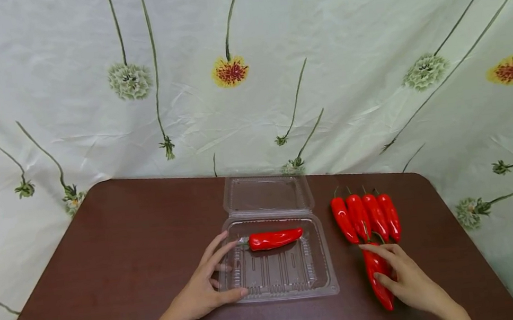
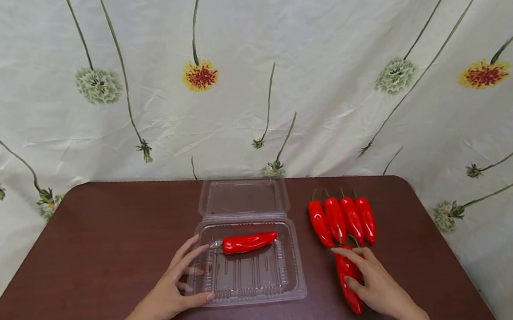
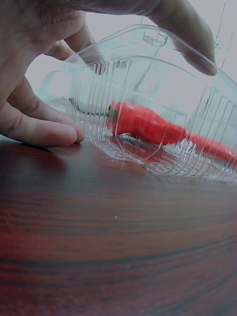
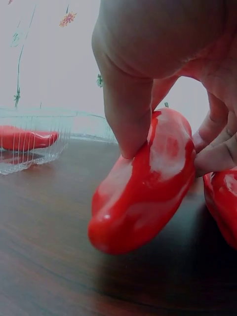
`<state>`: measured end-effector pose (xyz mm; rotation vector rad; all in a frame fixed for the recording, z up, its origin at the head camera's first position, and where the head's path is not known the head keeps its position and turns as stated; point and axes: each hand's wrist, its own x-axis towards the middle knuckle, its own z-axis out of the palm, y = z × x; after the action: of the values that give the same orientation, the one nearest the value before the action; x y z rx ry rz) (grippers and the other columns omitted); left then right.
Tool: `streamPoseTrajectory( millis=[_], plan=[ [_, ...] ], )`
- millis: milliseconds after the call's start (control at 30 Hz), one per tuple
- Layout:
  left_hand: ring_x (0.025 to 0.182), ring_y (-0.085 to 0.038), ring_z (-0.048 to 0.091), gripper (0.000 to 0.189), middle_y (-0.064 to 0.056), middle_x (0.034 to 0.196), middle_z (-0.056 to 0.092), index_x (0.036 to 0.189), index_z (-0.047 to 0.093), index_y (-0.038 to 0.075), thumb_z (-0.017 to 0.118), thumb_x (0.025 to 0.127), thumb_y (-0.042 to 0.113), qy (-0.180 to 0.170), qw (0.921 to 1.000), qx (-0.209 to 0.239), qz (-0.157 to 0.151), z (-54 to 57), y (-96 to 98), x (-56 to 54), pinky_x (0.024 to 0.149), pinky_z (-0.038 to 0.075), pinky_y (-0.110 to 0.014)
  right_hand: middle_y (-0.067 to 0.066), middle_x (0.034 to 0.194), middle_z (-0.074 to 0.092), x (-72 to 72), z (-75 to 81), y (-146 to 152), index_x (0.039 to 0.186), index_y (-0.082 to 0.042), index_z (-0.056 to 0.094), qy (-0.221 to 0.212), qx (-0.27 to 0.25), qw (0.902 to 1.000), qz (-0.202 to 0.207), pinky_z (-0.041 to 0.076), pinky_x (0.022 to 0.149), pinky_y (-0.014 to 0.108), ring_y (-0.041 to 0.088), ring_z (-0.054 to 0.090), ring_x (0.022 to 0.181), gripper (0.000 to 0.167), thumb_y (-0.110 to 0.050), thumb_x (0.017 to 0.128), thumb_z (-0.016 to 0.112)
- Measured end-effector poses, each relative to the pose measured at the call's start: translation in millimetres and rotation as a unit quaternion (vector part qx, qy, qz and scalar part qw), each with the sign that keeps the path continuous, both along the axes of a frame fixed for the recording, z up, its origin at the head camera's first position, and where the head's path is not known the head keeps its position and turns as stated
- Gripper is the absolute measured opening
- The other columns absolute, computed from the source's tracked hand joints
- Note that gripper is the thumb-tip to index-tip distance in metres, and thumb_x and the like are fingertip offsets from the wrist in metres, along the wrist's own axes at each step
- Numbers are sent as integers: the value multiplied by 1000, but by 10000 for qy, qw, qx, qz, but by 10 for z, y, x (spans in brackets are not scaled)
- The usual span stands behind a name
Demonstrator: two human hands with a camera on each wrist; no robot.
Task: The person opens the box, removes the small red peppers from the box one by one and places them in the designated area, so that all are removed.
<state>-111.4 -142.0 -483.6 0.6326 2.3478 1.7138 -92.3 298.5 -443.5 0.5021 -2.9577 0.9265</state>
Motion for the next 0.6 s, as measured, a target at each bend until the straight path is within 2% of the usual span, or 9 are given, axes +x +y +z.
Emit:
streamPoseTrajectory(
  millis=[67, 167, 300, 600],
  plan=[
    [111, -35, 50, 87, -5, 167, 7, 155, 35, 14, 83, 83, 22, -4, 10000, -18, -1, -2, -5, 1, 66, 50, -28, 15, 120, 53, 0, -4, -8, 137, -15, 59, -54, 66, 9999, -74, 40, 59, 22, 4, 44, 77, 60, 3, 82, 75],
    [110, -35, 49, 87, -5, 167, 7, 155, 35, 14, 83, 83, 22, 13, 10000, -2, -1, -5, -9, -8, 65, 50, -28, 19, 126, 48, 1, -6, -21, 138, -14, 58, -182, 102, 9996, -180, 40, 57, 22, 1, 43, 64, 60, 4, 83, 74],
    [110, -35, 49, 86, -4, 167, 6, 155, 35, 14, 82, 84, 21, 9, 10000, 8, -19, -2, -12, -21, 65, 50, -29, 22, 132, 42, 3, -15, -41, 139, -13, 57, -245, 261, 9990, -258, 41, 56, 21, -1, 41, 53, 60, 5, 84, 72],
    [111, -35, 48, 86, -5, 167, 6, 155, 35, 13, 82, 84, 22, -63, 10000, 1, -28, 17, -7, -1, 66, 50, -29, 22, 140, 38, 11, -47, -65, 141, -14, 55, -388, 482, 9975, -337, 39, 52, 21, -1, 34, 45, 61, 6, 85, 69]
  ],
)
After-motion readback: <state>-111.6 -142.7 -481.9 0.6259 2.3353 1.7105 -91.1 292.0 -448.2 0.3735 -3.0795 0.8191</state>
